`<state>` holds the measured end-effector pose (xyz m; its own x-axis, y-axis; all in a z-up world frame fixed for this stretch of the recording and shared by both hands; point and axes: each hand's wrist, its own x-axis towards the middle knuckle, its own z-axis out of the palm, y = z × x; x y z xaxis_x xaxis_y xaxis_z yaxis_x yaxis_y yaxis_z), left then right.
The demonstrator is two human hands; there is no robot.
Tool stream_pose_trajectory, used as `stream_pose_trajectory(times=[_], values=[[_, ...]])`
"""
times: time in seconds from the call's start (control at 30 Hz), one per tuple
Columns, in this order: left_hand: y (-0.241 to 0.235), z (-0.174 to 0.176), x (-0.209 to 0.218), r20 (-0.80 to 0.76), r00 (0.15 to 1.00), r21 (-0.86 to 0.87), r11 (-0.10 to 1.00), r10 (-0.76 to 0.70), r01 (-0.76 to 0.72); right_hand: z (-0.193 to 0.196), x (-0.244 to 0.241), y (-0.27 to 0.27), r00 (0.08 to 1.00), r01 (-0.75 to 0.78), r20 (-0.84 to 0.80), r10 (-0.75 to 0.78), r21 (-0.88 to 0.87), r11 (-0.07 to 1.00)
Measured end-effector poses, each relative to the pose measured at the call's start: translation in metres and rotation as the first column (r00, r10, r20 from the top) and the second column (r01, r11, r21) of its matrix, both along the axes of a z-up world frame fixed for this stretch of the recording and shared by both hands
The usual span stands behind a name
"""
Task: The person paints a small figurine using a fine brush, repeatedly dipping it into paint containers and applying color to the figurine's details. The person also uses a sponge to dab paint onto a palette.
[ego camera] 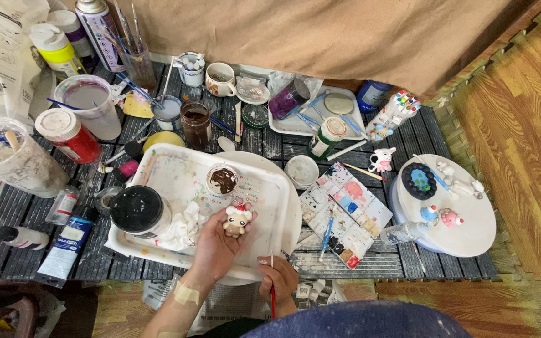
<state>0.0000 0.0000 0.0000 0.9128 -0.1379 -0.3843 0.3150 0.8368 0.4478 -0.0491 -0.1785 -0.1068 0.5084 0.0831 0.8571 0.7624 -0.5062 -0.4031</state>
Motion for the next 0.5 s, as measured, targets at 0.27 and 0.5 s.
stream_pose_trajectory(times=[0.27,0.5], values=[[0.0009,-0.0031,-0.0006,0.037,0.999,-0.078,0.997,0.024,-0.021,-0.0021,-0.0004,0.0013,0.999,0.033,-0.011,-0.033,-0.022,0.999],[0.0013,-0.0041,-0.0004,0.027,0.999,-0.085,0.996,0.032,-0.029,0.0049,0.0005,0.0021,1.000,0.022,0.012,-0.021,-0.017,1.000]])
